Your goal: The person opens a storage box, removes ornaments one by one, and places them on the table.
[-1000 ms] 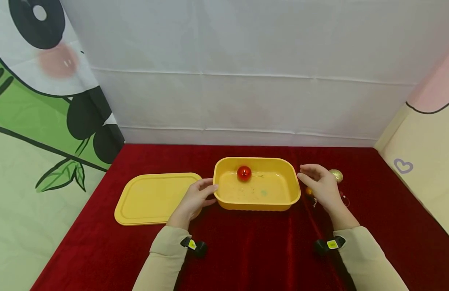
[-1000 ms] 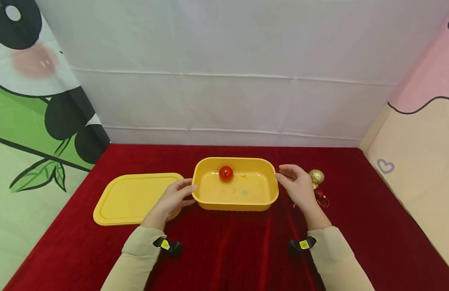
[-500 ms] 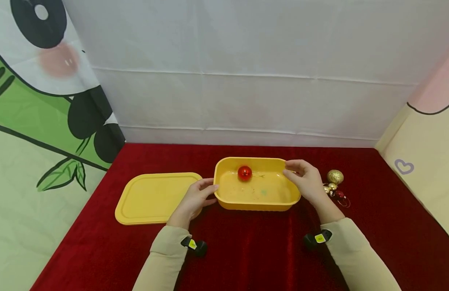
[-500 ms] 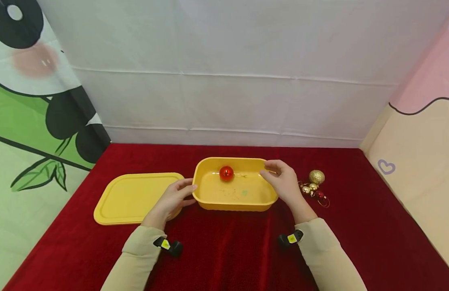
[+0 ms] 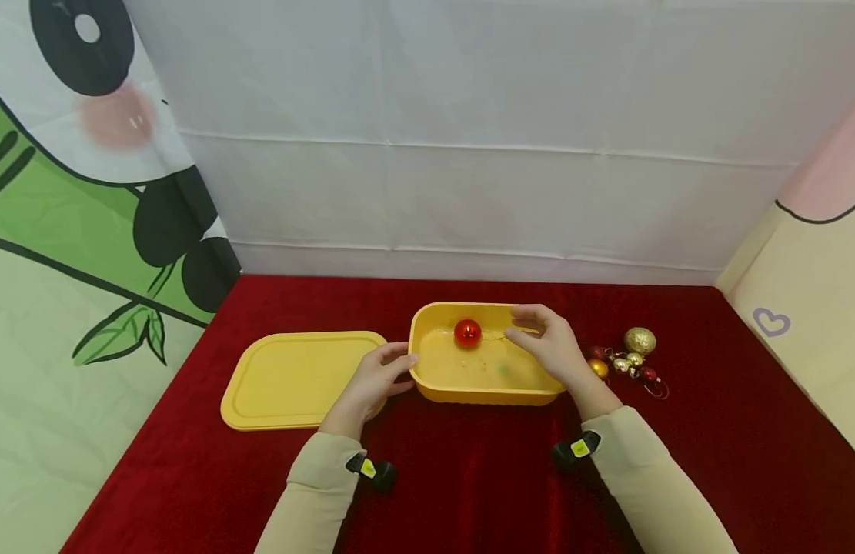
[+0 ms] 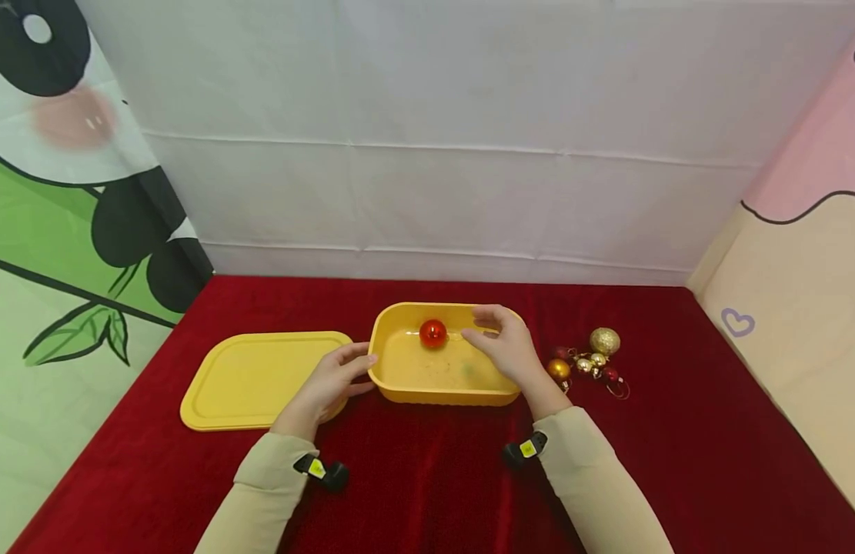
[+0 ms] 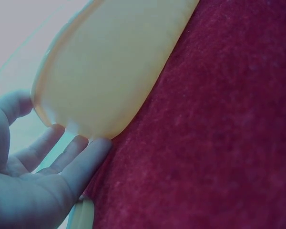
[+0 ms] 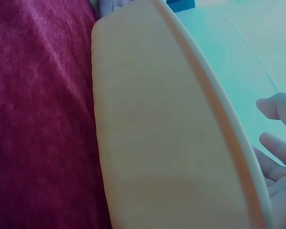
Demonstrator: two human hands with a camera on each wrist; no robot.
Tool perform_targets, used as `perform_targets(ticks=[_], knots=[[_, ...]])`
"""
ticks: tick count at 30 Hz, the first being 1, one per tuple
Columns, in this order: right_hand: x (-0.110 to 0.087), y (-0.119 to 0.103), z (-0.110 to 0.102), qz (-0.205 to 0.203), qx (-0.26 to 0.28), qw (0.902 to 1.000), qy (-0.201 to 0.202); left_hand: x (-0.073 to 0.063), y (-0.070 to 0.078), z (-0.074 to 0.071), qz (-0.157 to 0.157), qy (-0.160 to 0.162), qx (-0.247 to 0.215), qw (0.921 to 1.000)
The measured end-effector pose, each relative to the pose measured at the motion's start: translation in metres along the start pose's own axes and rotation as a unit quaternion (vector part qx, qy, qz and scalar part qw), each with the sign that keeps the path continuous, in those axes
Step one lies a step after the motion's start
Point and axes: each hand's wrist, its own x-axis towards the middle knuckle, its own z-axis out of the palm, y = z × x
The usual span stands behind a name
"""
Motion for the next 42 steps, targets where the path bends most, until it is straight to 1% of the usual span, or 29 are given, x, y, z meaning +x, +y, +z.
perform_targets(ticks=[7,14,19,24,30,35,42], knots=[[0.006,-0.003,0.010,-0.008,0.009,0.9998,-0.018,0.001,-0.002,-0.001,0.003,-0.005,-0.004,1.0000],[0.013,-0.007,0.023,-0.012,-0.003,0.9993,-0.036,0.000,-0.001,-0.001,0.002,-0.004,-0.002,1.0000],[0.018,-0.010,0.032,0.002,0.001,0.9984,-0.056,-0.001,0.000,-0.002,0.003,-0.007,0.000,1.0000],[0.022,-0.014,0.039,0.025,-0.006,0.9969,-0.075,-0.001,0.000,-0.002,0.004,-0.010,-0.001,0.9999],[0.027,-0.016,0.048,0.047,-0.019,0.9958,-0.076,-0.001,0.001,-0.002,0.002,-0.011,-0.006,0.9999],[0.030,-0.011,0.056,0.067,-0.028,0.9945,-0.076,-0.003,0.001,-0.003,0.002,-0.008,-0.004,1.0000],[0.035,-0.005,0.063,0.055,-0.035,0.9938,-0.090,-0.005,0.004,-0.004,0.000,-0.005,-0.010,0.9999]])
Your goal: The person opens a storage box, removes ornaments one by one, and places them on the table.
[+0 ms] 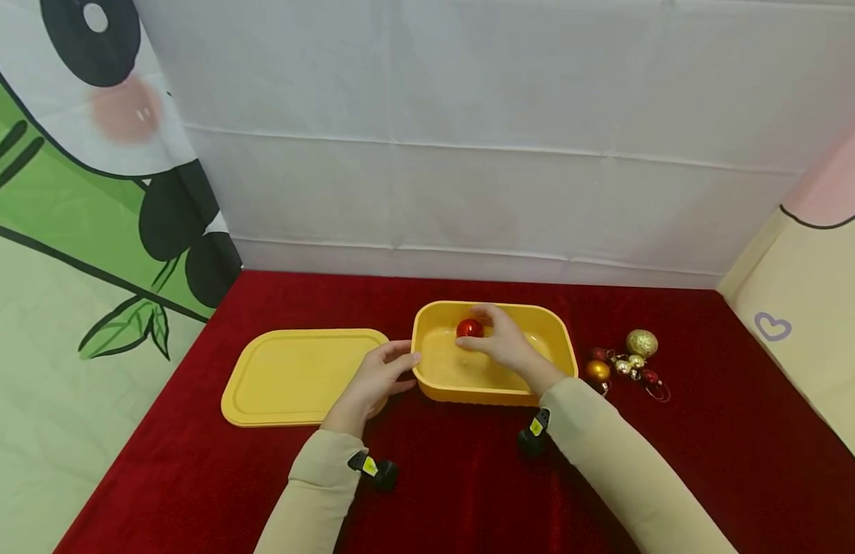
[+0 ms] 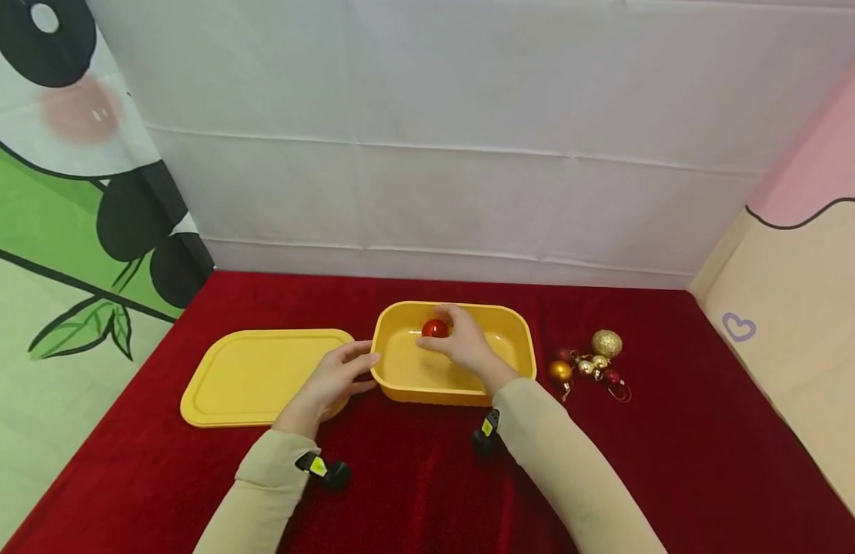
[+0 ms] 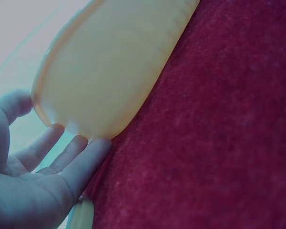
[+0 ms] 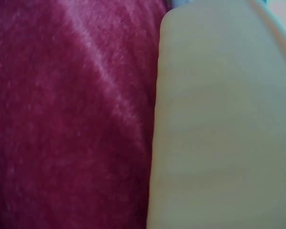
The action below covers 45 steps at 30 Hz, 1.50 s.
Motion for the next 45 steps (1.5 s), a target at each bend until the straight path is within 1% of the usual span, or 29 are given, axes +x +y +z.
perform_targets(ticks=[4,10,13,17,20,23,27,33,40,45], knots=[[0.002,0.000,0.001,0.000,-0.021,0.9997,-0.009,0.000,0.000,0.000,0.001,0.001,-0.001,1.0000],[0.005,0.004,0.000,-0.011,-0.093,0.9955,-0.013,0.000,0.001,0.000,0.001,0.003,0.001,1.0000],[0.005,0.005,0.001,-0.007,-0.106,0.9943,-0.015,-0.001,0.001,0.000,0.001,0.002,0.002,1.0000],[0.005,0.006,0.002,0.009,-0.098,0.9948,-0.027,-0.001,0.002,0.000,0.001,-0.001,0.002,1.0000],[0.004,0.006,0.003,0.013,-0.096,0.9947,-0.033,0.000,0.001,-0.001,0.000,-0.004,0.002,1.0000],[0.003,0.005,0.003,0.013,-0.099,0.9945,-0.032,0.000,0.001,-0.002,-0.001,-0.006,0.001,1.0000],[0.003,0.004,0.002,0.016,-0.088,0.9956,-0.027,0.000,0.002,-0.001,-0.001,-0.005,0.000,1.0000],[0.000,0.004,-0.001,0.000,-0.062,0.9978,-0.021,0.002,-0.001,-0.001,0.003,-0.007,0.005,1.0000],[-0.005,0.004,-0.006,-0.010,-0.022,0.9996,-0.016,-0.001,0.000,0.000,-0.004,0.003,0.002,1.0000],[-0.009,0.002,-0.009,-0.022,-0.014,0.9996,-0.006,-0.001,0.001,0.000,-0.002,0.003,0.005,1.0000]])
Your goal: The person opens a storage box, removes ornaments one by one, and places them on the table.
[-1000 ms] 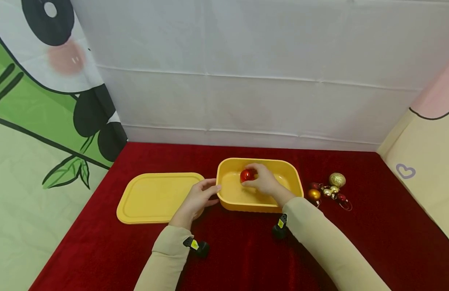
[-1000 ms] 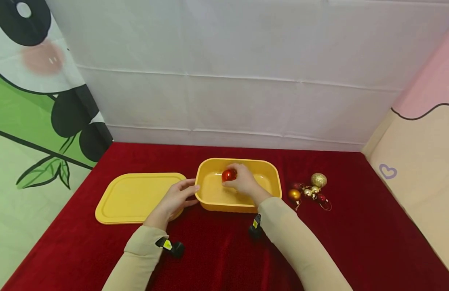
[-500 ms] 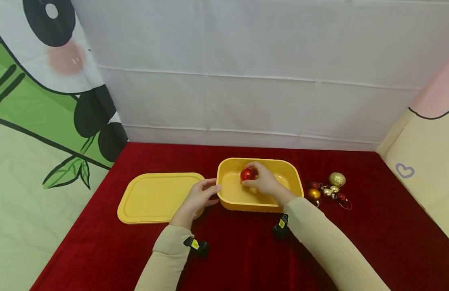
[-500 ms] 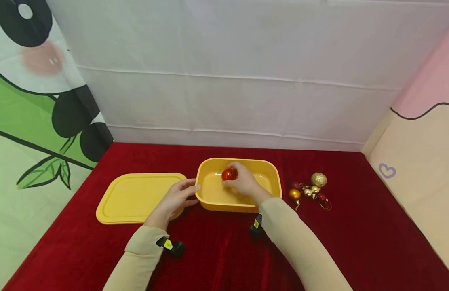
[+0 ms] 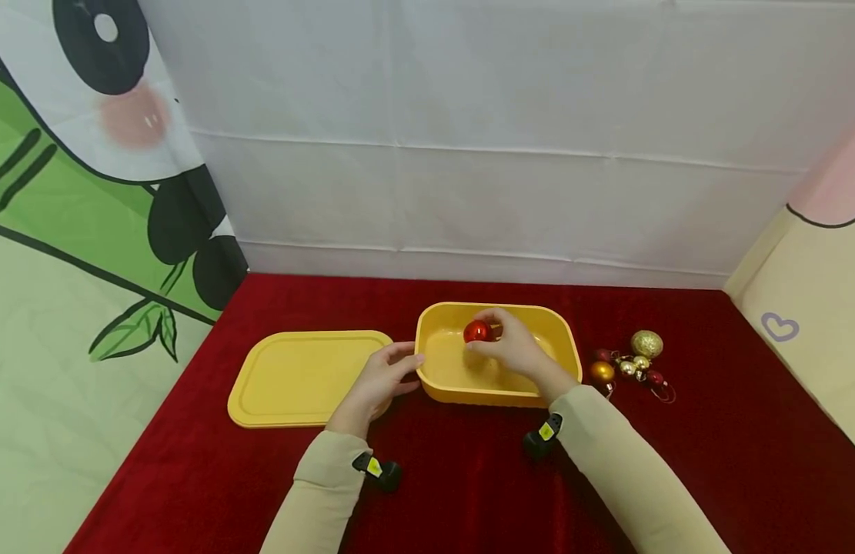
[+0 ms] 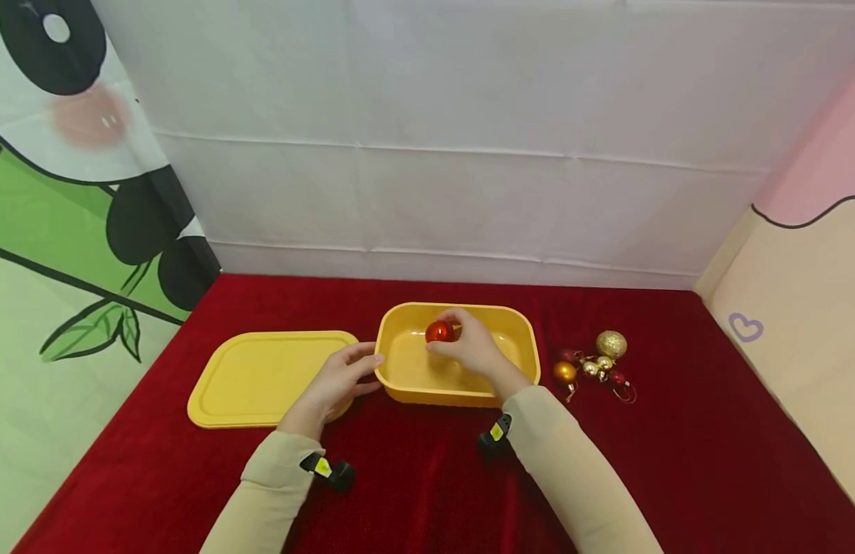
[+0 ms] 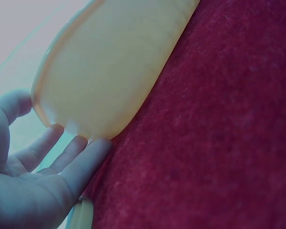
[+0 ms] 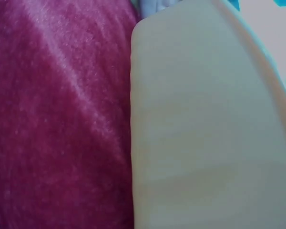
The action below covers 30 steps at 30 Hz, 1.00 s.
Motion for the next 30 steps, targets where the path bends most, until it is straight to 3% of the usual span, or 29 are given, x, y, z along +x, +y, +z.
perform_targets(ticks=[8,15,24,30], knots=[[-0.006,-0.005,-0.002,-0.014,0.054,0.9983,0.018,0.001,-0.001,0.000,-0.001,-0.001,-0.004,1.0000],[-0.011,-0.008,-0.007,-0.025,0.084,0.9961,0.007,0.000,-0.001,0.000,0.001,0.003,-0.007,1.0000],[-0.021,-0.003,-0.015,-0.032,0.086,0.9957,0.011,0.002,-0.001,0.000,-0.004,0.002,-0.004,1.0000],[-0.029,-0.002,-0.019,-0.060,0.085,0.9943,0.025,0.002,-0.001,-0.001,-0.004,-0.003,-0.003,1.0000]])
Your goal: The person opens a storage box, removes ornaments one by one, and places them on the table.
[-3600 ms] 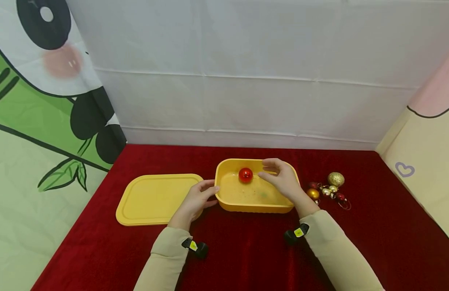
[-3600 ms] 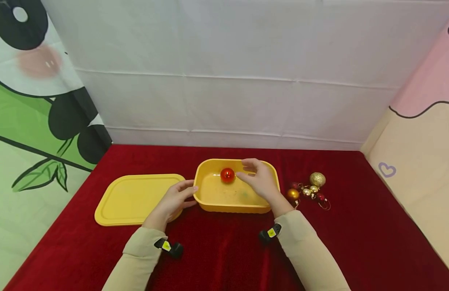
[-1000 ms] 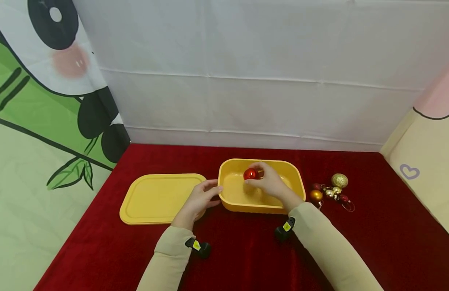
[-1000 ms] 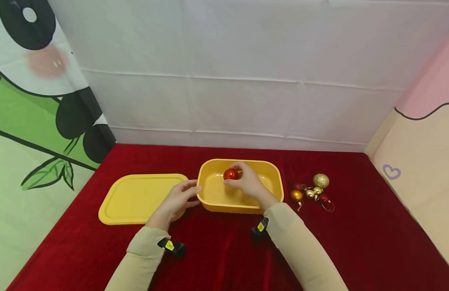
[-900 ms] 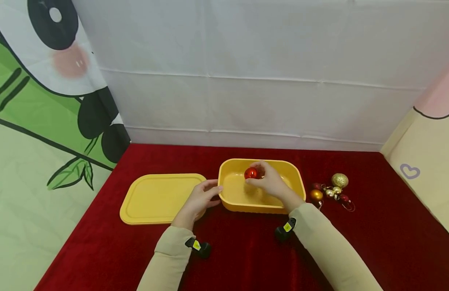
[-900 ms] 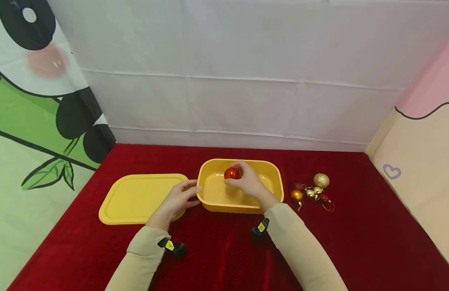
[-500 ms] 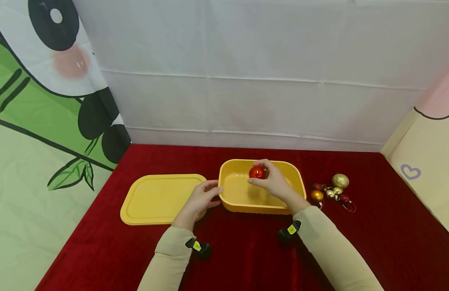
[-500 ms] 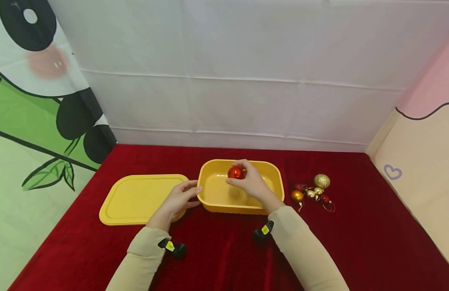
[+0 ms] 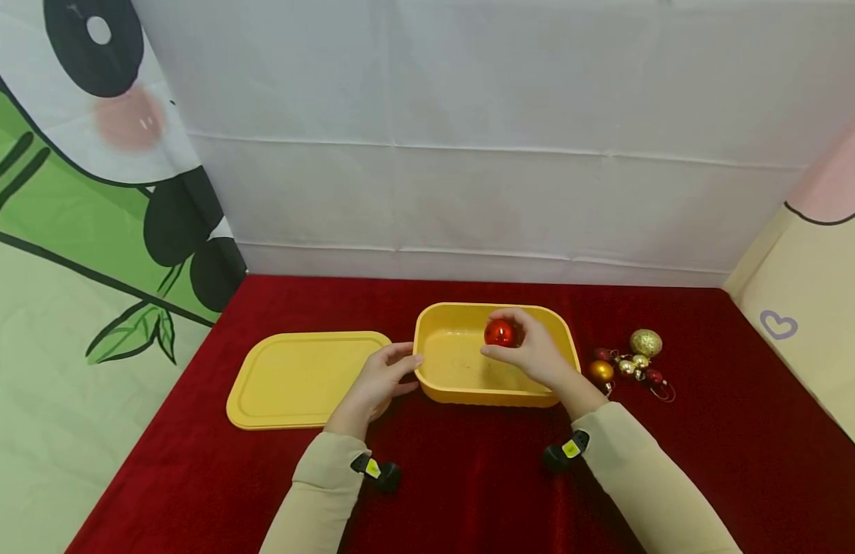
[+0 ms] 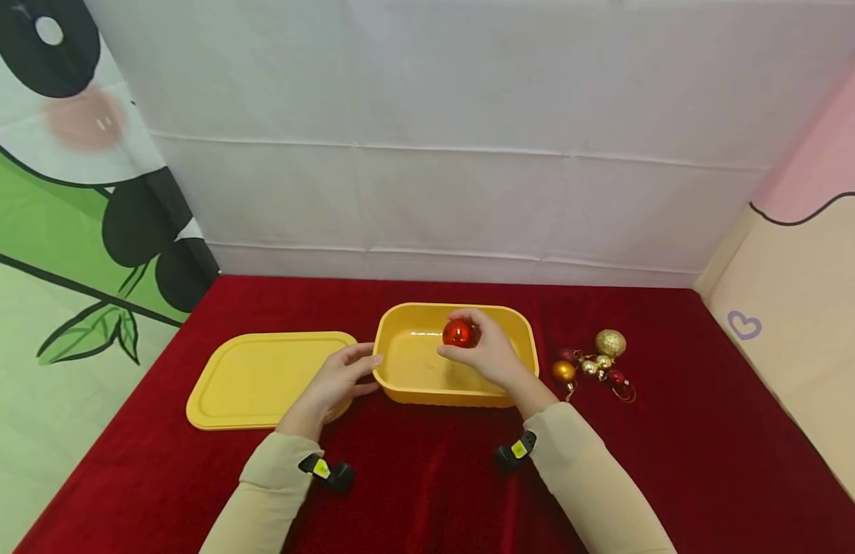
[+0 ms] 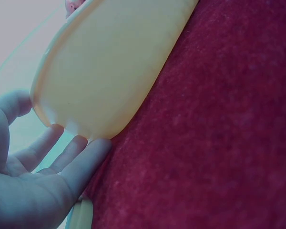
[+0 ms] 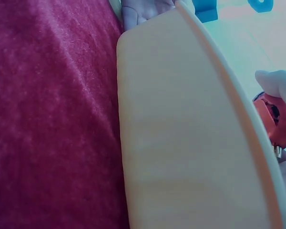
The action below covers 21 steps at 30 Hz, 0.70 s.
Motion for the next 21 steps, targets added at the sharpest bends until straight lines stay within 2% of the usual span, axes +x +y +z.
perform_targets(ticks=[7,21], knots=[[-0.008,0.000,-0.003,-0.030,0.006,0.9995,0.009,0.000,0.000,0.001,0.001,0.001,-0.001,1.0000],[-0.017,-0.001,-0.012,-0.039,0.041,0.9981,0.021,-0.001,0.000,0.001,0.004,-0.004,0.006,1.0000]])
